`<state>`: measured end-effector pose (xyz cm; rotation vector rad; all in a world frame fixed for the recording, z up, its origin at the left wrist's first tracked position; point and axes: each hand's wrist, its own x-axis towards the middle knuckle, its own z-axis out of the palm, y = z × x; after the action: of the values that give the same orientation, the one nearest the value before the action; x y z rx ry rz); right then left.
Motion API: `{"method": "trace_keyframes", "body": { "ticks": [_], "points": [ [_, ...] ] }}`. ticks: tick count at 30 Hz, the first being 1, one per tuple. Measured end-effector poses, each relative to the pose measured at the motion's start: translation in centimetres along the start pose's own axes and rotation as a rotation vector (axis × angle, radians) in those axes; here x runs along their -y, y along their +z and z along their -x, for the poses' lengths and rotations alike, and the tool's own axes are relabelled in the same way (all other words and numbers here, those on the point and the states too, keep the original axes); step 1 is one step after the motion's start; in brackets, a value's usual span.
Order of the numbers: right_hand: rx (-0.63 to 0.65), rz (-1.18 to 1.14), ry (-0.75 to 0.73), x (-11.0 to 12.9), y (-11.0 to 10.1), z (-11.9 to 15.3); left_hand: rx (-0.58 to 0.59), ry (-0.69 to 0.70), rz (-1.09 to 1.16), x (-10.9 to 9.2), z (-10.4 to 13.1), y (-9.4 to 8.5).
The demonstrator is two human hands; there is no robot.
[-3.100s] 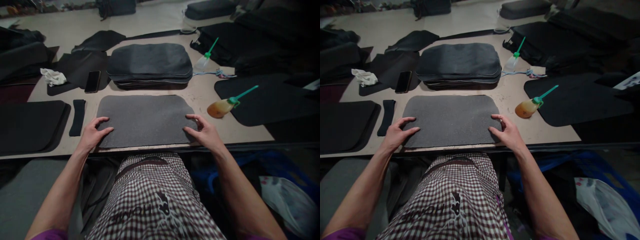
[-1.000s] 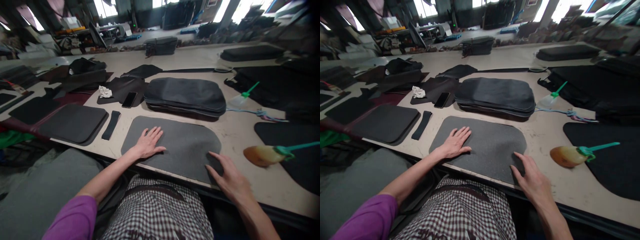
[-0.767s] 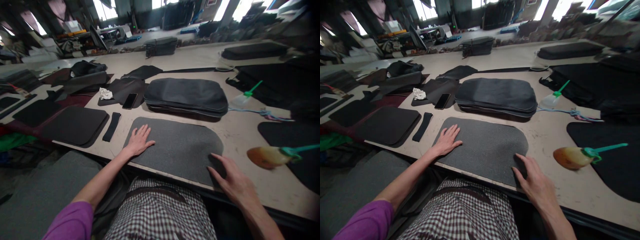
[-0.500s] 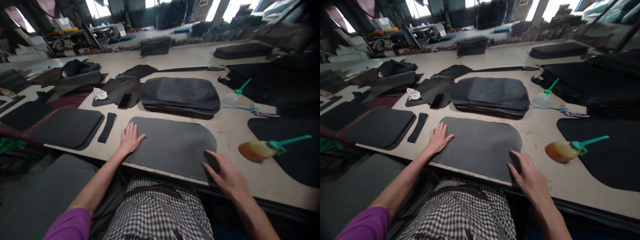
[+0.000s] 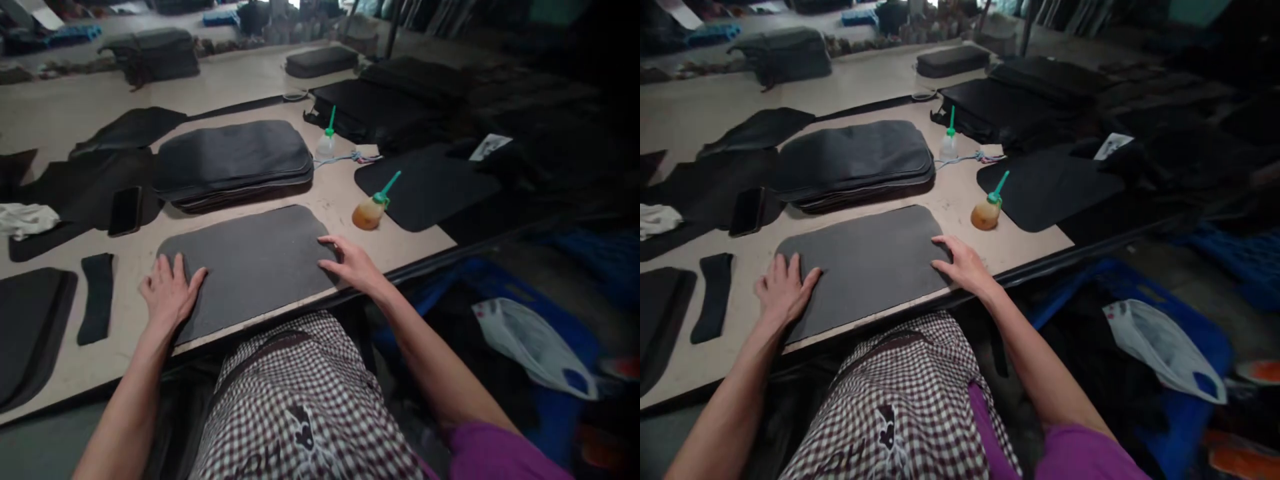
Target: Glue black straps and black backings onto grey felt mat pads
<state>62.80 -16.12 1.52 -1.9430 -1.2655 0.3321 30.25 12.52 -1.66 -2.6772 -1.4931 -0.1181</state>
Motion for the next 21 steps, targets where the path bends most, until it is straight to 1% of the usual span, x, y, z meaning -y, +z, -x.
{"method": "trace_keyframes", "body": {
  "ticks": [4, 9, 13, 21],
  "points": [
    [0.004, 0.014, 0.008, -0.36, 0.14, -0.21, 0.013, 0.002, 0.019, -0.08, -0.08, -0.17],
    [0.01, 0.068, 0.001, -0.61, 0.25, -0.52, -0.016, 0.016, 0.006, -0.05, -0.14, -0.14],
    [0.009, 0.072, -0.009, -0.81, 0.38, -0.52, -0.01, 0.026, 0.008, -0.16, -0.04, -0.35],
    [0.024, 0.126, 0.013, -0.09, 0.3, -0.18, 0.0, 0.032, 0.001, -0.36, 0.15, -0.74]
  ]
}}
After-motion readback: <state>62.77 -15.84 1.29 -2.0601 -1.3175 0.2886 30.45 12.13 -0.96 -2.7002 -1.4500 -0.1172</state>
